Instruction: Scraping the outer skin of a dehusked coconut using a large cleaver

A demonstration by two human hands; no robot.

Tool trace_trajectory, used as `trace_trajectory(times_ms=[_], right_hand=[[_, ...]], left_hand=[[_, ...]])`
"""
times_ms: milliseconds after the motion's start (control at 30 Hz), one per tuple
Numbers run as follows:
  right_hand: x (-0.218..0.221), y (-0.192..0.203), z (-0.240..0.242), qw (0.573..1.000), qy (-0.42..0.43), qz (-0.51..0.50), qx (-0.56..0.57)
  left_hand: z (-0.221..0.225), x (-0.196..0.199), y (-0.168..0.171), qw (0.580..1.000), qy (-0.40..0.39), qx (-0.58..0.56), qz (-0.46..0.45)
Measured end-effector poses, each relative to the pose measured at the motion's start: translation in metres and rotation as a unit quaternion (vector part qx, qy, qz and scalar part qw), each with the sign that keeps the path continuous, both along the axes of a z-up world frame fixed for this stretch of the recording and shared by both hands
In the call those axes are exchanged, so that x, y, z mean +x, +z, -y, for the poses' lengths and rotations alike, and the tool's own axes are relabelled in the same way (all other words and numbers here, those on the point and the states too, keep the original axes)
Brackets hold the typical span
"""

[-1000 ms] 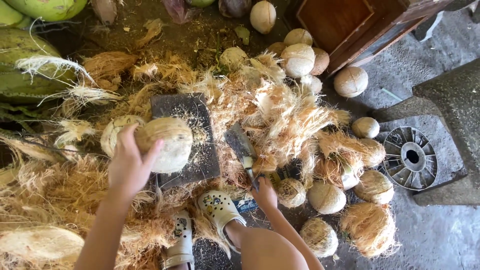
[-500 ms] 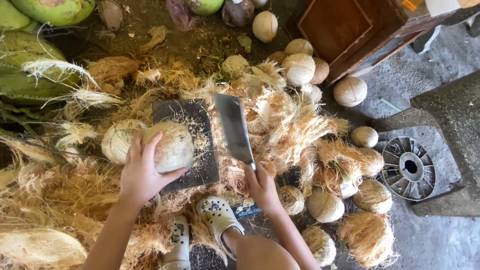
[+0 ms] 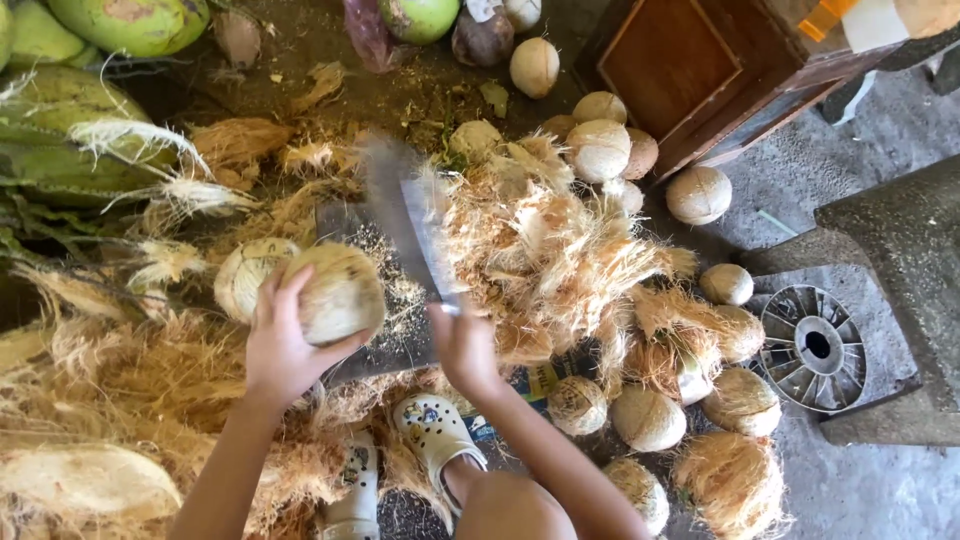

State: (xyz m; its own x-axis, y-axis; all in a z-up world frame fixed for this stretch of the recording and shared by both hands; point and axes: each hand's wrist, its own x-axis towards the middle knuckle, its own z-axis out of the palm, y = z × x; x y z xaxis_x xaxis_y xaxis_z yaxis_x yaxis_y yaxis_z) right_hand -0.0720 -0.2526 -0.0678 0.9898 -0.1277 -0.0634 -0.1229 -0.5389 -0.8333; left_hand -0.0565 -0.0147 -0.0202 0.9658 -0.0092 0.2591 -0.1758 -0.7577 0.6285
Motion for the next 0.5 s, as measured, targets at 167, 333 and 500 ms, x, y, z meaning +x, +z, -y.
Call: trace_trajectory(times_ms=[167,333,500], right_hand=[[0.002,0.013,0.010,0.988,0.130,-0.050,-0.067],[-0.014,0.074,0.002,1.000,0.010,0.000,-0.001],[-0.018,-0.002,-0.001,0.989,0.098,-0.036,-0.106]], left_hand=[[0.001,0.005,0.012,0.999,-0.040,0.011,-0.009],[-0.001,0.006,0.024,0.998,-0.004,-0.026,-0.050],[0.001,0.007,0.023,0.998,-0.013,-0.041,-0.045]])
